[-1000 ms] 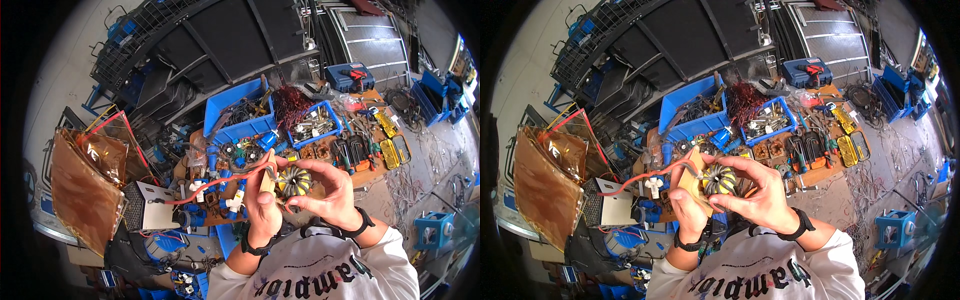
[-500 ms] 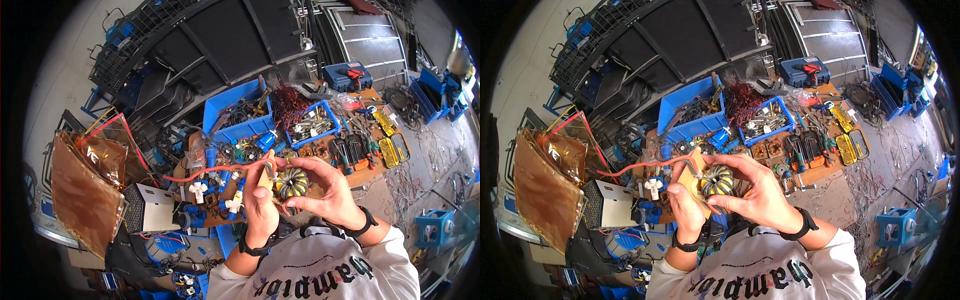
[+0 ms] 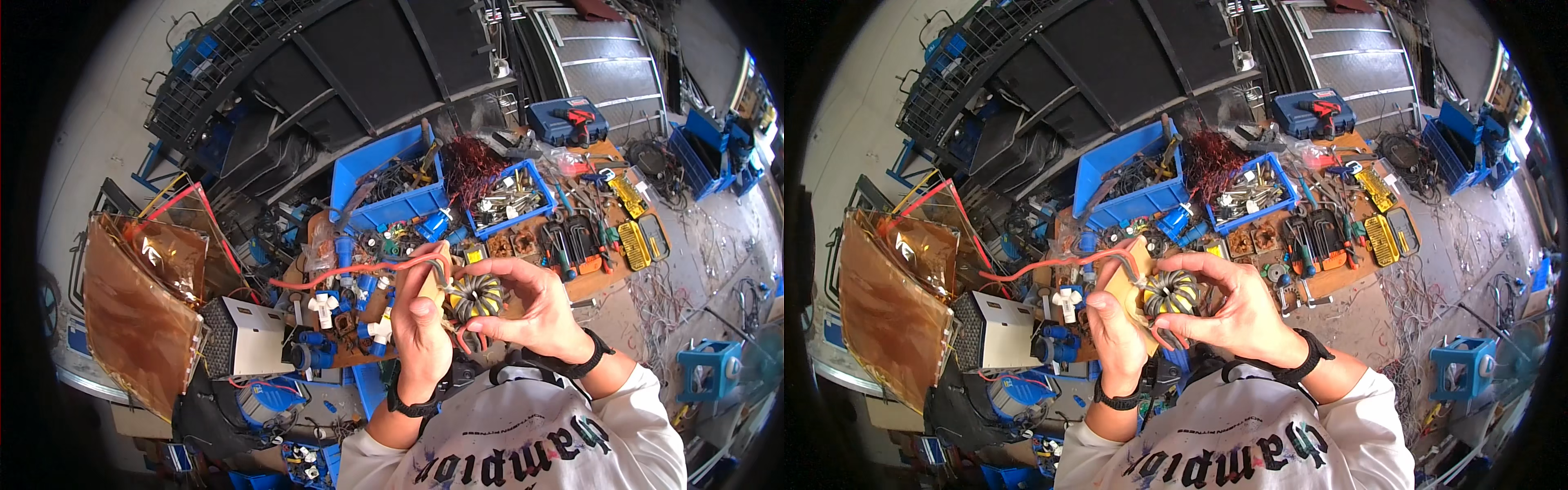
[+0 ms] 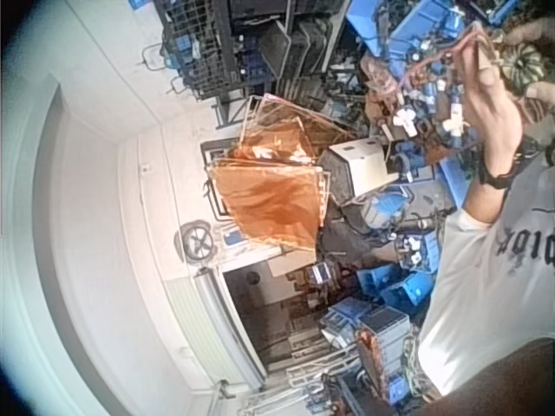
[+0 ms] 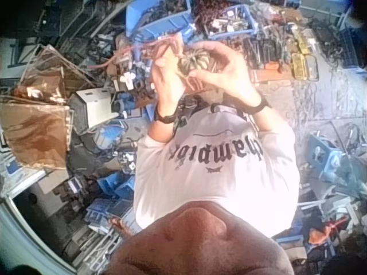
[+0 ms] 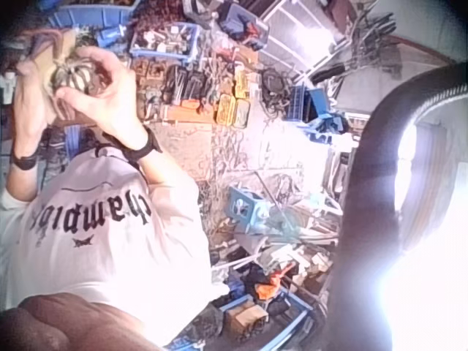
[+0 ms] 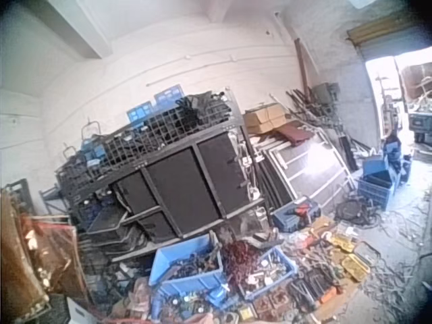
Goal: The person uses a screwdriver to loosen a terminal on a small electrical component with a toroidal coil. They then use pliers to strip the insulation from the ends of the attached red and black wires. The person continues to adjust the wire connections and the component throughout the clip.
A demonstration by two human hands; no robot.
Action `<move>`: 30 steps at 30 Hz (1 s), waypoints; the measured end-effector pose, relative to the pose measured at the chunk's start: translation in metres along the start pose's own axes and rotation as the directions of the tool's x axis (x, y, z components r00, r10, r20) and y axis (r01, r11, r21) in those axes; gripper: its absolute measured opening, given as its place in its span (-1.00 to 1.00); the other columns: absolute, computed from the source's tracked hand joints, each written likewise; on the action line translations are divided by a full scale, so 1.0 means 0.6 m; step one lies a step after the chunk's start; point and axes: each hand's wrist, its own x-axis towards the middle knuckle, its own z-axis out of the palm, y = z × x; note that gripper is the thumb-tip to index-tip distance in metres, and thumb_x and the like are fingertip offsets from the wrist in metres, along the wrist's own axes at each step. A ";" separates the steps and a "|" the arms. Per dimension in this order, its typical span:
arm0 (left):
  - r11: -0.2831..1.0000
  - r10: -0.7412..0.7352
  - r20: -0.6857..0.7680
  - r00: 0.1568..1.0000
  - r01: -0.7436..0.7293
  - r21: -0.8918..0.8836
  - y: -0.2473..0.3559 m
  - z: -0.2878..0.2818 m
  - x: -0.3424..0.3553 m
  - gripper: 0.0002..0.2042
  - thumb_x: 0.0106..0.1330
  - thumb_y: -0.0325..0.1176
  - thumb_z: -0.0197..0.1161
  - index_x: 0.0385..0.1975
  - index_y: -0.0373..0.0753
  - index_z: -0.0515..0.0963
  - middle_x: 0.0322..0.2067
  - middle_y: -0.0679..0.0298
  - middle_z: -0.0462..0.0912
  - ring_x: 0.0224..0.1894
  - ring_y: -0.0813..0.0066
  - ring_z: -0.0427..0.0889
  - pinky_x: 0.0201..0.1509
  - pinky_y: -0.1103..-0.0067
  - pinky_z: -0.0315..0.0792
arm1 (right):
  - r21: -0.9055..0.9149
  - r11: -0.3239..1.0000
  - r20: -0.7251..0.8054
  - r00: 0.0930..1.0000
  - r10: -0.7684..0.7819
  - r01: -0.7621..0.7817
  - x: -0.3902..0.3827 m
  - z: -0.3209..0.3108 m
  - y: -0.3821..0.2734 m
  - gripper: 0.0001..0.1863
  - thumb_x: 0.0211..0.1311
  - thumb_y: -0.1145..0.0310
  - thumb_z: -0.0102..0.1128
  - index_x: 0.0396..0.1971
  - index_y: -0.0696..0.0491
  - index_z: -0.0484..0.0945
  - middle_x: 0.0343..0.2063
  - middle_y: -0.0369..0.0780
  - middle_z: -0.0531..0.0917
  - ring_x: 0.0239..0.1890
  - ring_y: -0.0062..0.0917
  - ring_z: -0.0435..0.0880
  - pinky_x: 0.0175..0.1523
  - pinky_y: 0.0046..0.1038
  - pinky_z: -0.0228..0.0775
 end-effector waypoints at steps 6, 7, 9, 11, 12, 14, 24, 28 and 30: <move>0.999 -0.018 0.032 0.999 0.019 -0.035 0.005 0.001 -0.001 -0.18 0.36 0.32 -0.19 0.11 -0.50 0.41 0.17 0.05 0.31 0.15 0.27 0.45 0.22 0.39 0.36 | 0.090 0.996 -0.004 1.000 -0.009 0.010 -0.003 0.001 0.001 -0.43 -0.10 0.44 0.56 -0.03 0.18 0.53 -0.06 -0.21 0.63 -0.02 -0.60 0.57 0.14 -0.49 0.41; 0.999 -0.032 0.032 0.999 0.033 -0.030 0.005 -0.001 -0.002 -0.17 0.35 0.33 -0.18 0.12 -0.50 0.40 0.17 0.05 0.31 0.15 0.27 0.45 0.22 0.39 0.36 | 0.068 0.997 0.003 1.000 -0.022 0.021 -0.005 0.001 -0.001 -0.44 -0.10 0.43 0.56 -0.04 0.18 0.53 -0.06 -0.20 0.62 -0.01 -0.59 0.56 0.14 -0.49 0.40; 0.999 -0.038 0.029 0.999 0.039 -0.030 0.005 0.000 -0.004 -0.15 0.33 0.34 -0.16 0.13 -0.50 0.39 0.17 0.04 0.32 0.15 0.28 0.45 0.23 0.39 0.35 | 0.025 0.997 0.012 0.997 -0.071 0.071 -0.005 0.002 0.000 -0.47 -0.10 0.43 0.56 -0.08 0.17 0.53 -0.06 -0.19 0.62 0.00 -0.55 0.57 0.14 -0.48 0.39; 0.999 -0.021 0.025 0.999 0.022 -0.044 0.004 0.005 -0.004 -0.13 0.31 0.36 -0.14 0.16 -0.50 0.36 0.16 0.03 0.35 0.16 0.29 0.45 0.24 0.39 0.34 | -0.022 0.989 0.016 0.990 -0.143 0.144 -0.004 0.001 0.005 -0.49 -0.10 0.42 0.56 -0.12 0.16 0.53 -0.07 -0.17 0.63 -0.01 -0.51 0.59 0.13 -0.47 0.40; 0.999 -0.042 0.036 0.998 0.043 -0.020 0.005 0.005 -0.005 -0.09 0.29 0.40 -0.19 0.18 -0.50 0.32 0.14 0.01 0.38 0.13 0.26 0.48 0.21 0.38 0.38 | -0.040 0.989 0.004 0.990 -0.142 0.142 -0.006 0.001 0.005 -0.49 -0.11 0.40 0.57 -0.13 0.15 0.52 -0.07 -0.17 0.63 -0.01 -0.49 0.60 0.12 -0.46 0.41; 0.996 -0.082 0.054 0.995 0.080 0.033 0.010 0.006 -0.006 -0.01 0.24 0.48 -0.27 0.23 -0.48 0.25 0.11 -0.03 0.44 0.08 0.20 0.54 0.14 0.36 0.46 | -0.074 0.988 -0.020 0.990 -0.141 0.139 -0.013 0.002 0.004 -0.48 -0.13 0.38 0.59 -0.14 0.14 0.51 -0.08 -0.16 0.64 -0.02 -0.45 0.61 0.11 -0.43 0.42; 0.999 0.014 0.044 0.999 -0.012 -0.049 0.024 0.002 -0.017 -0.02 0.20 0.46 -0.15 0.19 -0.51 0.34 0.10 0.01 0.43 0.11 0.24 0.50 0.21 0.35 0.37 | -0.012 0.985 0.033 0.985 -0.169 0.170 -0.028 0.008 -0.010 -0.30 -0.22 0.39 0.65 -0.05 0.07 0.39 0.03 -0.06 0.57 0.17 -0.32 0.50 0.31 -0.24 0.23; 0.998 0.015 0.034 0.999 -0.017 0.062 0.037 0.003 -0.016 0.08 0.12 0.56 -0.28 0.18 -0.52 0.34 0.04 0.00 0.48 0.06 0.24 0.54 0.15 0.36 0.43 | 0.095 0.978 0.022 0.982 -0.189 0.186 -0.030 0.013 -0.008 -0.34 -0.18 0.41 0.62 -0.05 0.10 0.40 0.03 -0.06 0.57 0.16 -0.36 0.52 0.27 -0.31 0.31; 0.993 0.008 0.027 1.000 -0.011 0.120 0.040 0.004 -0.017 0.13 0.08 0.61 -0.34 0.18 -0.52 0.34 0.02 0.00 0.51 0.04 0.25 0.55 0.12 0.38 0.46 | 0.163 0.972 0.021 0.985 -0.173 0.167 -0.031 0.011 -0.004 -0.35 -0.16 0.43 0.61 -0.05 0.12 0.40 0.04 -0.07 0.57 0.15 -0.39 0.52 0.25 -0.35 0.34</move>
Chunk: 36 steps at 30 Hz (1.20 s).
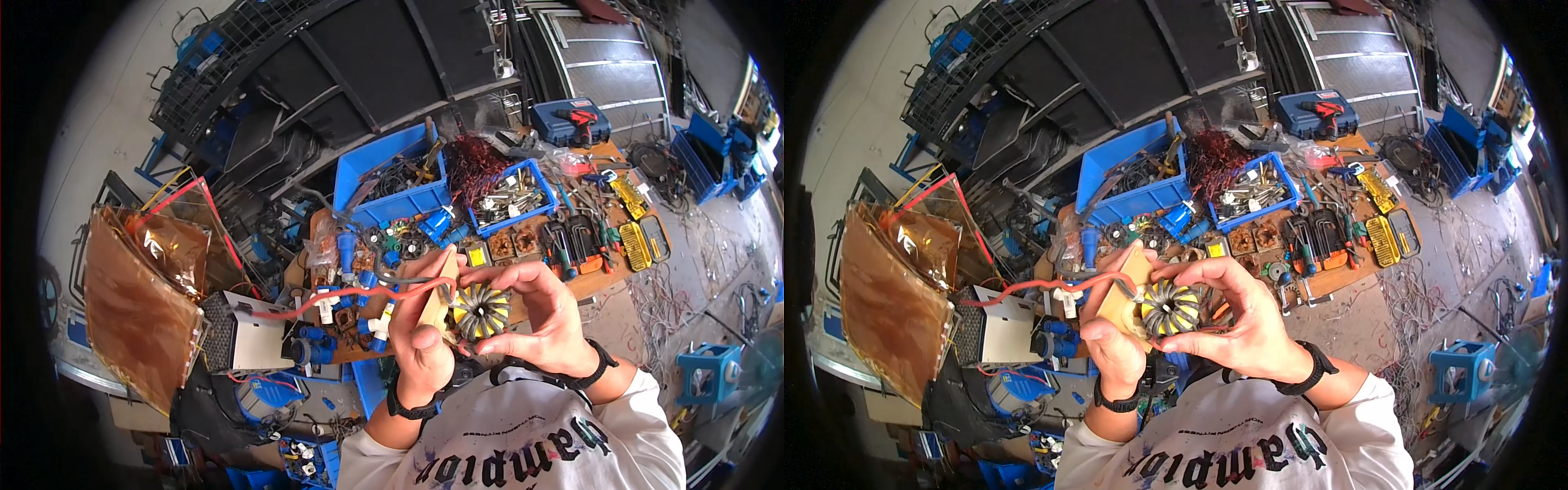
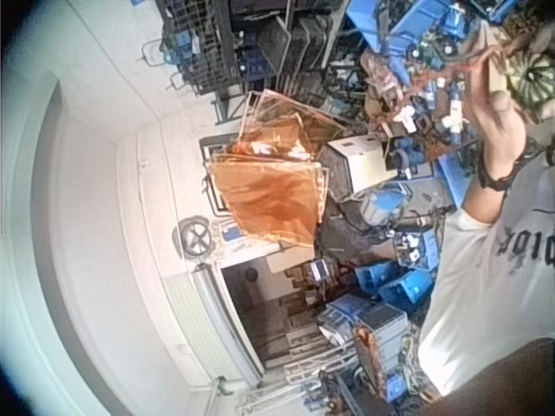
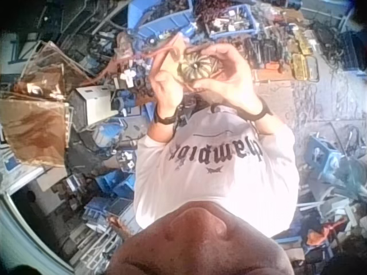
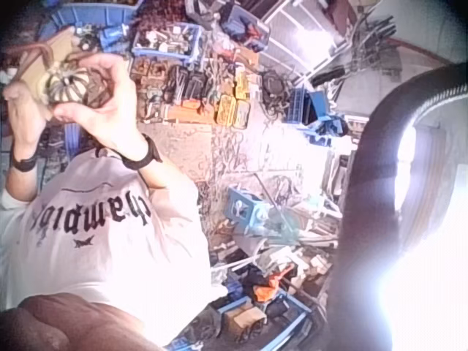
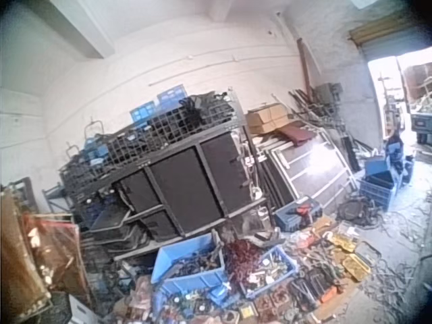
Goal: The person uses a screwdriver to loosen a terminal on a small electrical component with a toroidal coil. They then use pliers to strip the insulation from the ends of the attached red and black wires. The person continues to adjust the wire connections and the component throughout the clip.
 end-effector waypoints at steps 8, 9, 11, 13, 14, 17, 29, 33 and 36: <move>0.999 0.037 0.028 0.999 -0.036 -0.040 -0.004 -0.007 -0.004 -0.04 0.23 0.47 -0.20 0.16 -0.47 0.43 -0.02 0.01 0.55 0.05 0.28 0.50 0.14 0.36 0.39 | 0.118 0.981 0.037 0.988 0.153 -0.156 0.007 -0.020 -0.013 -0.25 -0.19 0.52 0.60 0.05 0.18 0.34 0.04 -0.08 0.56 0.16 -0.43 0.51 0.24 -0.38 0.38; 0.995 0.039 0.026 0.999 -0.036 -0.090 -0.006 -0.004 -0.003 -0.06 0.25 0.44 -0.17 0.16 -0.49 0.42 -0.01 0.00 0.55 0.08 0.29 0.50 0.16 0.37 0.39 | 0.127 0.982 0.023 0.990 0.138 -0.140 0.010 -0.021 -0.013 -0.25 -0.19 0.53 0.60 0.06 0.18 0.34 0.04 -0.08 0.57 0.15 -0.45 0.52 0.22 -0.40 0.41; 0.994 0.025 0.034 0.999 -0.021 -0.112 -0.008 -0.003 -0.005 -0.07 0.26 0.42 -0.14 0.16 -0.51 0.41 0.01 0.00 0.54 0.12 0.28 0.49 0.19 0.37 0.39 | 0.155 0.970 0.050 0.982 0.184 -0.189 0.014 -0.026 -0.015 -0.26 -0.18 0.53 0.59 0.05 0.17 0.34 0.03 -0.09 0.58 0.14 -0.46 0.53 0.22 -0.41 0.42; 0.991 0.010 0.048 0.999 -0.003 -0.134 -0.008 -0.001 -0.005 -0.08 0.27 0.40 -0.11 0.16 -0.52 0.39 0.04 -0.01 0.53 0.15 0.27 0.48 0.21 0.37 0.38 | 0.179 0.960 0.064 0.976 0.207 -0.215 0.016 -0.031 -0.016 -0.26 -0.18 0.54 0.59 0.05 0.17 0.35 0.01 -0.10 0.59 0.12 -0.46 0.54 0.22 -0.41 0.42; 0.989 0.002 0.058 0.998 0.007 -0.145 -0.005 0.000 -0.004 -0.09 0.27 0.39 -0.10 0.17 -0.52 0.38 0.06 -0.01 0.52 0.16 0.26 0.48 0.22 0.38 0.37 | 0.190 0.958 0.064 0.976 0.208 -0.216 0.017 -0.033 -0.016 -0.27 -0.18 0.54 0.59 0.05 0.17 0.35 0.01 -0.10 0.60 0.11 -0.46 0.55 0.22 -0.41 0.42; 0.983 -0.019 0.064 0.998 0.031 -0.182 -0.008 0.004 -0.001 -0.11 0.28 0.36 -0.07 0.18 -0.53 0.35 0.08 -0.02 0.50 0.18 0.26 0.48 0.25 0.39 0.35 | 0.156 0.970 0.055 0.982 0.182 -0.189 0.019 -0.037 -0.013 -0.29 -0.16 0.54 0.58 0.04 0.16 0.36 -0.01 -0.12 0.61 0.09 -0.48 0.57 0.20 -0.43 0.43; 0.962 -0.198 0.097 0.975 0.212 -0.173 -0.039 0.020 0.004 -0.33 0.49 0.14 -0.24 0.24 -0.42 0.26 0.09 0.03 0.49 0.09 0.32 0.54 0.17 0.42 0.44 | 0.193 0.949 -0.192 0.939 0.286 -0.249 0.012 -0.025 0.002 -0.41 -0.04 0.58 0.50 0.00 0.17 0.37 -0.12 -0.17 0.64 -0.10 -0.58 0.65 0.05 -0.52 0.53; 0.944 -0.224 0.135 0.965 0.249 -0.218 -0.035 0.029 -0.008 -0.40 0.51 0.07 -0.18 0.23 -0.40 0.25 0.05 0.06 0.52 0.06 0.35 0.55 0.15 0.43 0.45 | 0.141 0.971 -0.235 0.946 0.222 -0.193 0.007 -0.024 0.015 -0.40 -0.08 0.57 0.53 -0.03 0.17 0.38 -0.11 -0.17 0.61 -0.09 -0.57 0.63 0.04 -0.51 0.54; 0.934 -0.248 0.179 0.952 0.284 -0.217 -0.040 0.025 -0.012 -0.40 0.49 0.03 -0.08 0.26 -0.41 0.22 0.06 0.07 0.51 0.07 0.35 0.55 0.16 0.43 0.44 | 0.111 0.980 -0.250 0.950 0.188 -0.165 0.006 -0.021 0.015 -0.40 -0.12 0.56 0.55 -0.06 0.15 0.38 -0.10 -0.18 0.58 -0.07 -0.57 0.61 0.04 -0.48 0.54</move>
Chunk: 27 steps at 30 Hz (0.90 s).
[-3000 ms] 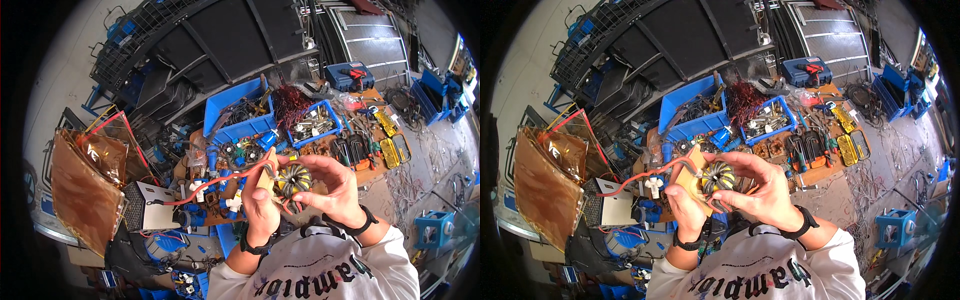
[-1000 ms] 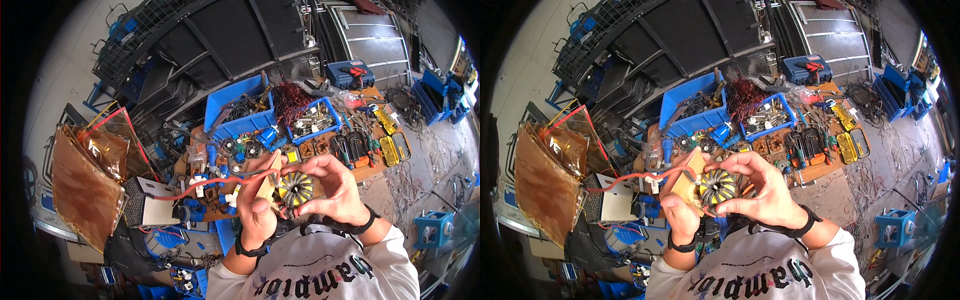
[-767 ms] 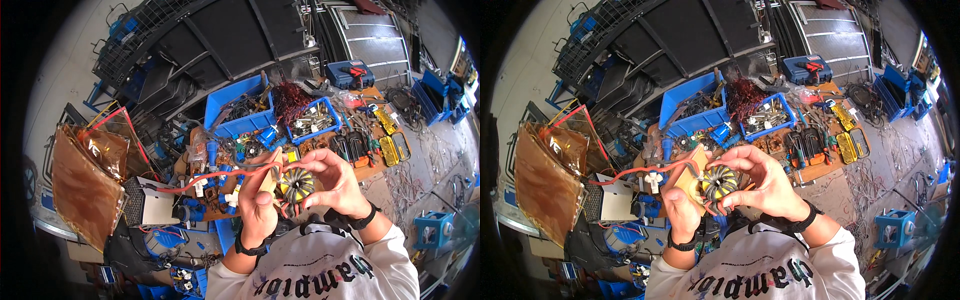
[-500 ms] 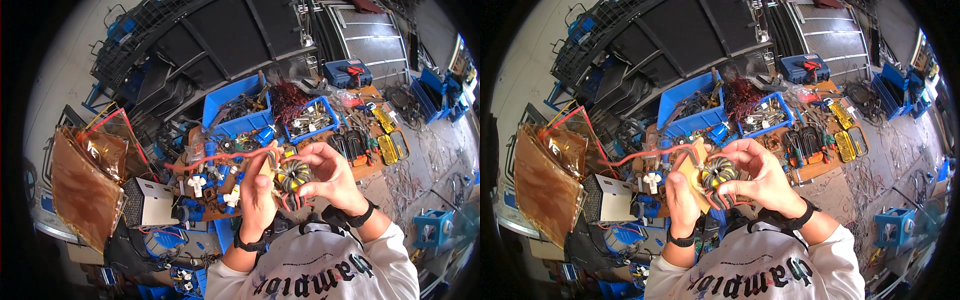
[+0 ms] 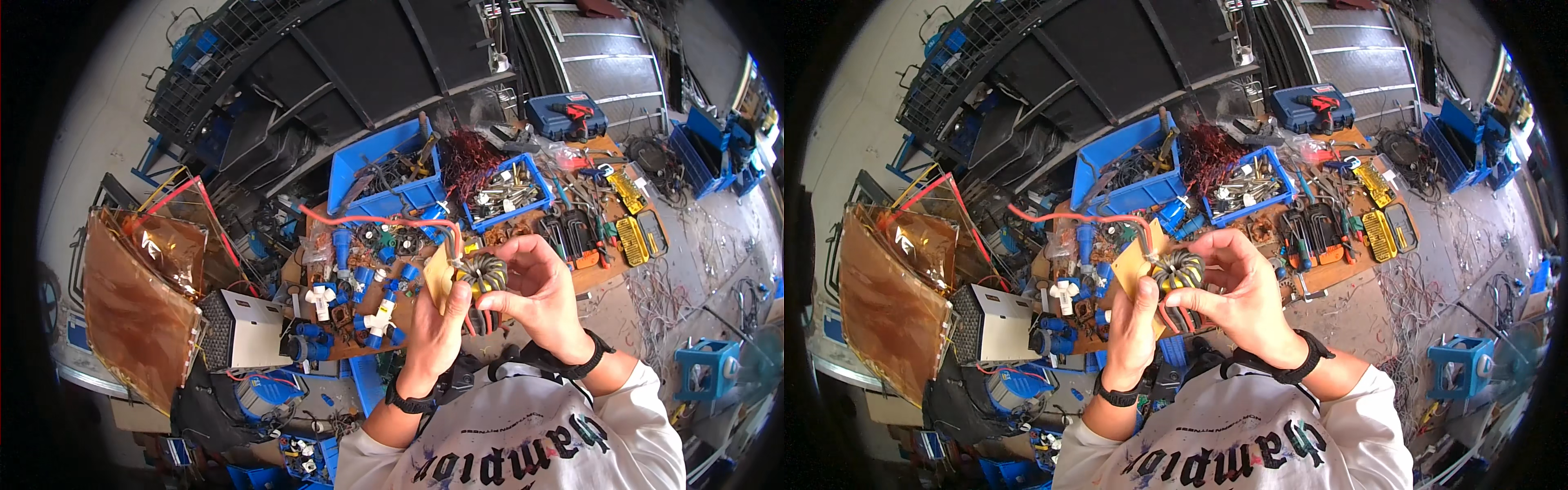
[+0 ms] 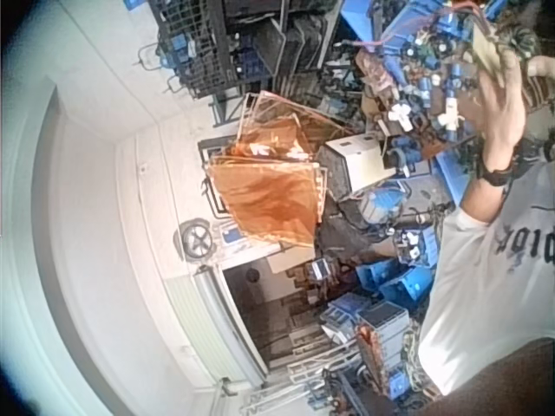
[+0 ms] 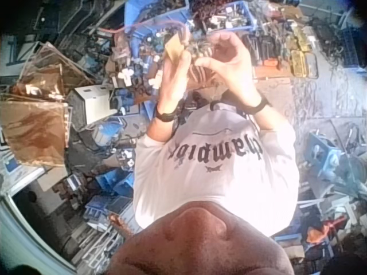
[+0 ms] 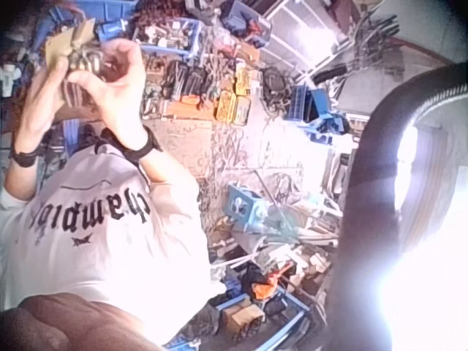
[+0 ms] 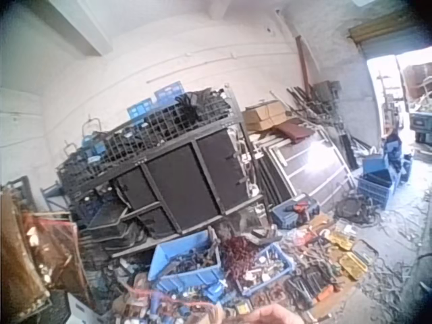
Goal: The person uses a screwdriver to loosen a terminal on a small electrical component with a toroidal coil. They then use pliers to strip the insulation from the ends of the attached red and black wires. The person continues to adjust the wire connections and the component throughout the clip.
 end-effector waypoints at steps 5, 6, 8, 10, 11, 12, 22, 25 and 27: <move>0.996 -0.001 0.073 0.997 0.007 -0.088 -0.006 -0.006 -0.002 -0.30 0.42 0.06 0.04 0.33 -0.40 0.12 0.19 0.02 0.39 0.18 0.29 0.47 0.26 0.39 0.37 | 0.007 1.000 -0.006 1.000 -0.029 0.029 -0.006 0.005 -0.003 -0.40 -0.14 0.55 0.57 -0.09 0.13 0.38 -0.07 -0.18 0.57 -0.03 -0.55 0.58 0.05 -0.46 0.53; 0.996 0.010 0.078 0.997 -0.004 -0.086 -0.009 -0.007 -0.003 -0.29 0.42 0.06 0.05 0.34 -0.40 0.11 0.21 0.02 0.37 0.20 0.29 0.46 0.27 0.39 0.36 | 0.003 0.999 -0.006 0.999 -0.035 0.035 -0.007 0.008 -0.005 -0.40 -0.13 0.54 0.57 -0.09 0.12 0.38 -0.07 -0.18 0.57 -0.03 -0.55 0.58 0.05 -0.46 0.53; 0.991 0.030 0.074 0.997 -0.020 -0.131 -0.019 -0.008 -0.002 -0.27 0.40 0.07 0.08 0.34 -0.40 0.09 0.23 0.02 0.34 0.21 0.28 0.45 0.27 0.39 0.36 | -0.014 0.999 -0.004 0.999 -0.041 0.041 -0.008 0.013 -0.010 -0.41 -0.12 0.52 0.57 -0.09 0.11 0.38 -0.07 -0.18 0.57 -0.02 -0.55 0.58 0.04 -0.47 0.53; 0.987 0.037 0.065 0.997 -0.026 -0.158 -0.020 -0.007 -0.003 -0.24 0.38 0.08 0.10 0.35 -0.40 0.08 0.25 0.02 0.32 0.21 0.27 0.44 0.27 0.38 0.37 | -0.035 0.999 -0.002 0.999 -0.035 0.035 -0.011 0.016 -0.012 -0.41 -0.11 0.50 0.57 -0.09 0.10 0.38 -0.06 -0.19 0.56 -0.02 -0.56 0.58 0.03 -0.48 0.52; 0.986 0.034 0.058 0.998 -0.024 -0.163 -0.017 -0.005 -0.003 -0.23 0.37 0.08 0.11 0.35 -0.40 0.08 0.25 0.02 0.32 0.21 0.26 0.44 0.26 0.38 0.38 | -0.059 0.997 0.012 0.999 -0.040 0.040 -0.012 0.015 -0.009 -0.40 -0.11 0.49 0.57 -0.08 0.11 0.38 -0.05 -0.19 0.56 -0.01 -0.56 0.57 0.03 -0.49 0.52; 0.985 0.031 0.052 0.998 -0.022 -0.168 -0.015 -0.004 -0.004 -0.22 0.36 0.09 0.12 0.35 -0.40 0.08 0.25 0.02 0.31 0.21 0.26 0.45 0.26 0.38 0.39 | -0.083 0.995 0.026 0.999 -0.044 0.046 -0.012 0.012 -0.005 -0.40 -0.11 0.48 0.57 -0.07 0.11 0.38 -0.04 -0.19 0.56 -0.01 -0.56 0.57 0.02 -0.49 0.52; 0.971 -0.047 0.112 0.993 0.072 -0.226 -0.005 -0.025 -0.013 -0.16 0.33 0.25 0.01 0.32 -0.42 0.13 0.18 0.02 0.39 0.12 0.23 0.52 0.21 0.34 0.44 | -0.256 0.962 0.202 0.978 -0.044 0.096 -0.012 -0.007 -0.016 -0.31 -0.09 0.38 0.58 0.07 0.14 0.41 -0.01 -0.23 0.57 -0.08 -0.56 0.58 0.04 -0.47 0.47; 0.952 -0.101 0.137 0.985 0.136 -0.273 -0.005 -0.030 -0.019 -0.14 0.33 0.30 -0.05 0.31 -0.43 0.14 0.14 0.01 0.43 0.12 0.22 0.53 0.20 0.34 0.44 | -0.287 0.951 0.212 0.976 -0.054 0.115 -0.011 -0.007 -0.017 -0.35 -0.09 0.37 0.56 0.05 0.13 0.46 -0.05 -0.24 0.61 -0.16 -0.58 0.61 -0.01 -0.50 0.49; 0.949 -0.084 0.144 0.986 0.123 -0.290 -0.013 -0.035 -0.021 -0.20 0.38 0.24 -0.10 0.30 -0.45 0.16 0.13 0.00 0.46 0.14 0.23 0.53 0.20 0.35 0.45 | -0.285 0.952 0.209 0.977 -0.053 0.113 -0.011 -0.006 -0.017 -0.37 -0.09 0.37 0.56 0.03 0.14 0.48 -0.06 -0.24 0.62 -0.19 -0.58 0.62 -0.04 -0.50 0.50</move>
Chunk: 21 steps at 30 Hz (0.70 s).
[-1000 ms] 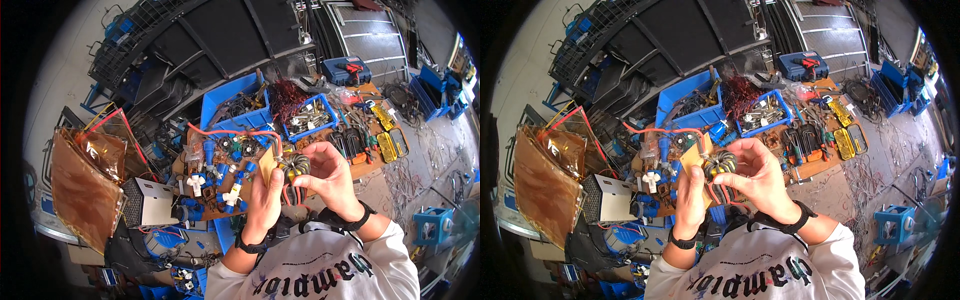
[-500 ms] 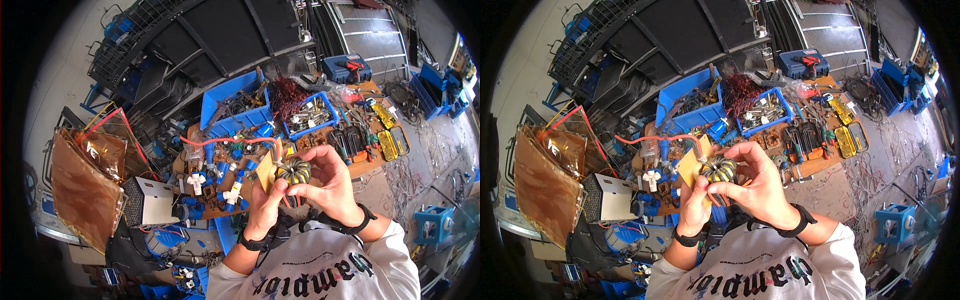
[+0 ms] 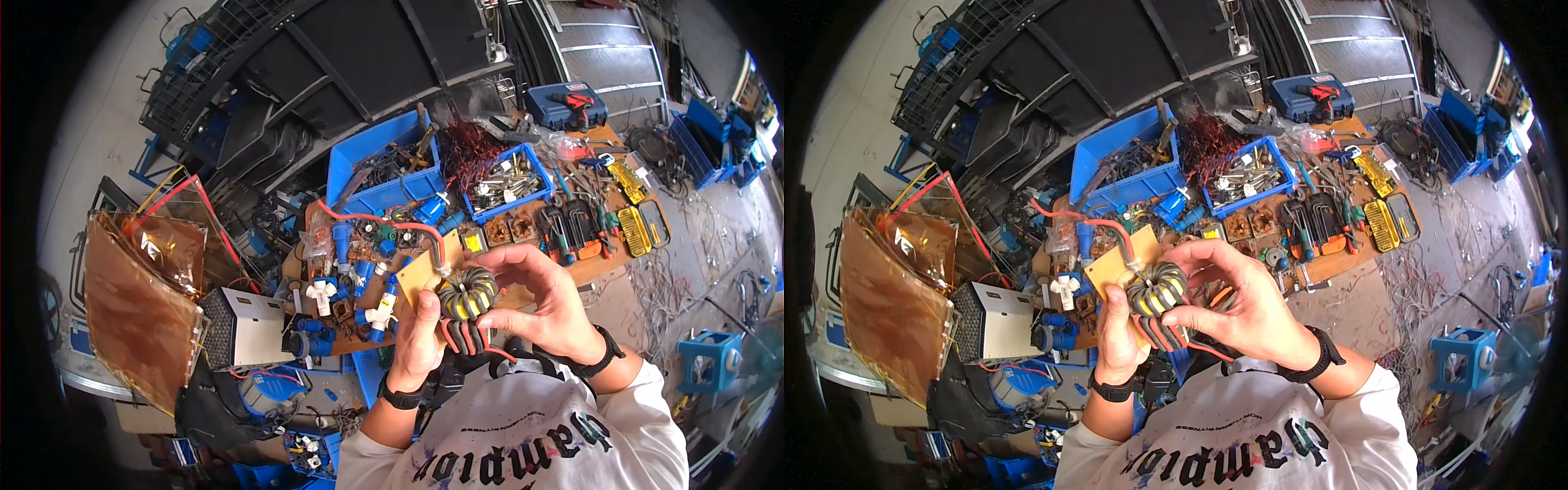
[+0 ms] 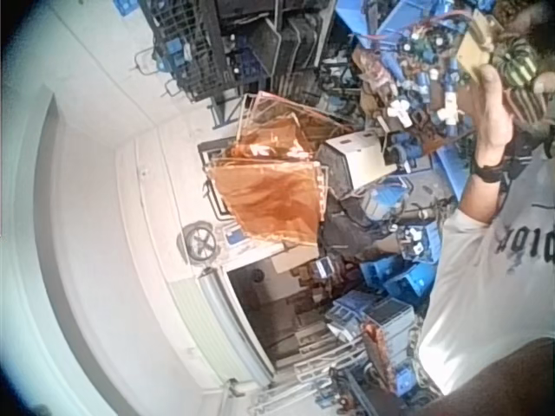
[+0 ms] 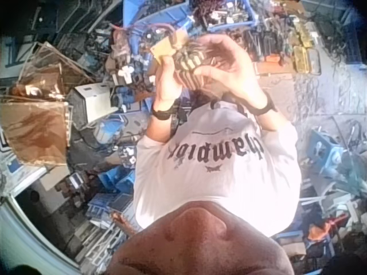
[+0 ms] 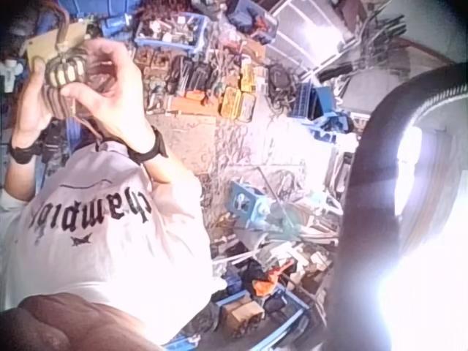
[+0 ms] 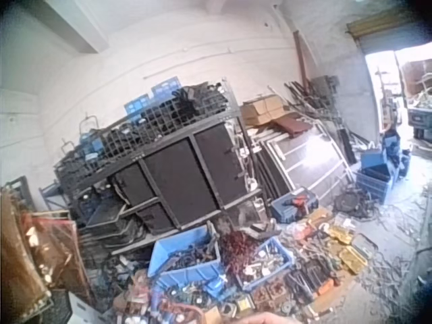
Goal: The person uses a screwdriver to loosen a terminal on a small electrical component with a toroidal coil. They then use pliers to strip the insulation from the ends of the attached red and black wires. The person continues to adjust the wire connections and the component throughout the clip.
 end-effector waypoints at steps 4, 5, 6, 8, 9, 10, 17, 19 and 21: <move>0.999 -0.027 -0.005 1.000 0.027 0.040 0.000 -0.003 0.002 -0.11 0.32 0.33 -0.10 0.31 -0.46 0.12 0.15 -0.03 0.43 0.15 0.22 0.51 0.21 0.34 0.44 | -0.033 0.999 -0.025 1.000 0.001 -0.002 0.000 0.006 0.000 -0.42 -0.09 0.38 0.56 -0.01 0.14 0.52 -0.09 -0.24 0.64 -0.24 -0.60 0.63 -0.09 -0.53 0.51; 0.998 -0.023 0.006 1.000 0.023 0.050 0.001 -0.004 0.003 -0.11 0.32 0.33 -0.10 0.31 -0.46 0.12 0.16 -0.04 0.42 0.16 0.21 0.51 0.21 0.34 0.44 | -0.040 0.999 -0.034 0.999 0.006 -0.007 0.000 0.008 0.000 -0.44 -0.09 0.38 0.56 -0.03 0.14 0.54 -0.10 -0.23 0.64 -0.24 -0.60 0.63 -0.11 -0.54 0.51; 0.998 -0.019 0.018 1.000 0.018 0.060 0.003 -0.006 0.005 -0.11 0.32 0.34 -0.10 0.31 -0.46 0.12 0.16 -0.04 0.42 0.16 0.21 0.50 0.21 0.34 0.44 | -0.035 0.999 -0.042 0.999 0.013 -0.014 0.001 0.011 0.000 -0.45 -0.09 0.39 0.55 -0.03 0.14 0.55 -0.11 -0.23 0.65 -0.25 -0.60 0.63 -0.13 -0.54 0.51; 0.996 -0.001 0.031 1.000 -0.002 0.094 0.003 -0.012 0.005 -0.11 0.32 0.34 -0.11 0.31 -0.46 0.13 0.17 -0.04 0.41 0.17 0.20 0.50 0.22 0.34 0.43 | -0.028 0.999 -0.056 0.998 0.026 -0.027 0.003 0.015 -0.002 -0.47 -0.08 0.41 0.54 -0.04 0.14 0.57 -0.11 -0.21 0.65 -0.26 -0.60 0.63 -0.18 -0.56 0.52; 0.993 0.013 0.032 0.999 -0.017 0.118 0.000 -0.019 0.004 -0.11 0.32 0.34 -0.11 0.30 -0.47 0.14 0.18 -0.04 0.41 0.17 0.20 0.50 0.22 0.34 0.43 | -0.058 0.998 -0.050 0.999 -0.020 0.017 0.004 0.016 -0.004 -0.49 -0.07 0.42 0.53 -0.05 0.14 0.58 -0.11 -0.20 0.65 -0.25 -0.60 0.63 -0.19 -0.57 0.52; 0.989 0.028 0.031 0.999 -0.032 0.142 -0.002 -0.023 0.003 -0.11 0.33 0.34 -0.12 0.30 -0.48 0.15 0.18 -0.05 0.41 0.17 0.20 0.50 0.22 0.34 0.43 | -0.085 0.994 -0.041 0.997 -0.065 0.061 0.007 0.017 -0.005 -0.51 -0.07 0.43 0.52 -0.05 0.14 0.59 -0.10 -0.19 0.65 -0.25 -0.60 0.63 -0.20 -0.57 0.51; 0.945 0.153 0.019 0.988 -0.151 0.289 0.012 -0.023 0.009 -0.21 0.36 0.26 -0.04 0.25 -0.43 0.26 0.09 0.04 0.52 0.07 0.30 0.58 0.12 0.42 0.49 | -0.097 0.983 -0.044 0.986 -0.159 0.154 0.018 0.025 0.004 -0.58 -0.06 0.45 0.50 -0.11 0.12 0.64 -0.09 -0.16 0.65 -0.19 -0.56 0.64 -0.19 -0.54 0.51; 0.950 0.158 -0.008 0.987 -0.150 0.275 0.007 -0.023 0.004 -0.21 0.36 0.25 -0.03 0.26 -0.43 0.25 0.10 0.04 0.51 0.08 0.29 0.57 0.13 0.42 0.48 | -0.103 0.983 -0.027 0.988 -0.153 0.150 0.018 0.025 0.004 -0.58 -0.06 0.45 0.50 -0.11 0.12 0.64 -0.09 -0.16 0.65 -0.18 -0.54 0.64 -0.17 -0.53 0.51; 0.930 0.171 -0.016 0.985 -0.156 0.333 0.007 -0.029 -0.003 -0.22 0.36 0.24 -0.02 0.25 -0.43 0.25 0.11 0.02 0.50 0.10 0.27 0.56 0.16 0.40 0.44 | -0.099 0.985 -0.021 0.989 -0.146 0.143 0.018 0.025 0.002 -0.58 -0.07 0.45 0.50 -0.12 0.12 0.65 -0.11 -0.16 0.66 -0.16 -0.53 0.64 -0.14 -0.51 0.50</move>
